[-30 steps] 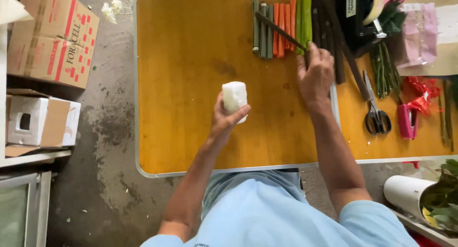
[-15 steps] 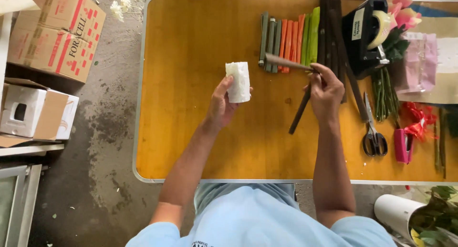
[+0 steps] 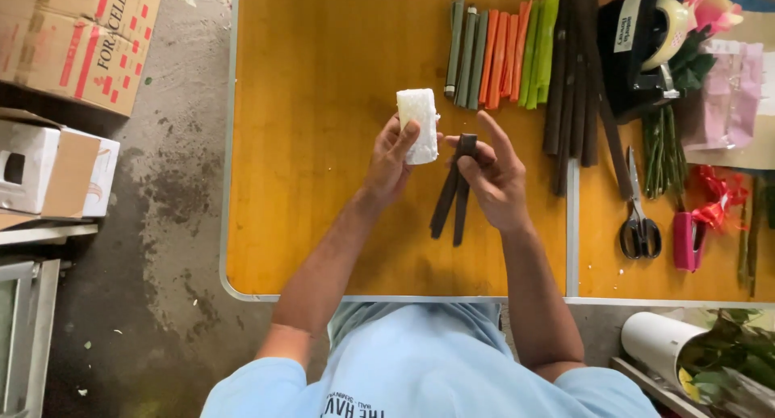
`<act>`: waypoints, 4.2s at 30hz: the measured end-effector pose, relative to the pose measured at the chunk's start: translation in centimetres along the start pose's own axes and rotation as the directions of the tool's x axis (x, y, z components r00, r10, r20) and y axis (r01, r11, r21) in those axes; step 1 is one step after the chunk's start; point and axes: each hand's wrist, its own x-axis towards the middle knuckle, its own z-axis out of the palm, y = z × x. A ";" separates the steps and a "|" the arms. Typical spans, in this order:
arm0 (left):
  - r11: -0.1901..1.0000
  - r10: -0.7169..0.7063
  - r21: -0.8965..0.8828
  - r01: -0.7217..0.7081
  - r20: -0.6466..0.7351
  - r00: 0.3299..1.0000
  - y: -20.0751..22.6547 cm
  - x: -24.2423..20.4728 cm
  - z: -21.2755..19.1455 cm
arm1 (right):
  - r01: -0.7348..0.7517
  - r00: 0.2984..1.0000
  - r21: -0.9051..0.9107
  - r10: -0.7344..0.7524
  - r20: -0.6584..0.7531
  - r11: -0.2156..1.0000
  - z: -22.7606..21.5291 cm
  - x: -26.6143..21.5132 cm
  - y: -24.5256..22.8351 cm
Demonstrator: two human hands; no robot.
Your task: The person folds a sheet of green wrapping paper into a narrow strip and secures it with tape. They then trim a block of white floral foam with scissors and wrap the foam with the prepared paper strip.
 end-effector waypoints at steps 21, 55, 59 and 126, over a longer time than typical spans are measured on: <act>0.990 0.037 0.140 -0.026 -0.077 0.996 1.4 -0.5 0.9 | -0.201 0.946 0.175 0.237 -0.220 0.964 2.6 1.5 2.9; 0.970 -0.055 0.237 0.048 0.021 0.998 1.5 -1.1 1.5 | -0.175 0.945 0.157 0.211 -0.250 0.972 1.1 0.2 3.2; 0.994 -0.104 -0.036 0.103 -0.042 0.994 1.9 -1.0 1.7 | -0.195 0.964 0.046 0.200 -0.175 0.980 2.4 -0.4 2.9; 0.784 0.223 0.480 -0.394 0.374 0.900 4.6 0.3 5.7 | -0.035 0.996 0.140 0.023 0.086 0.990 0.9 -0.6 3.2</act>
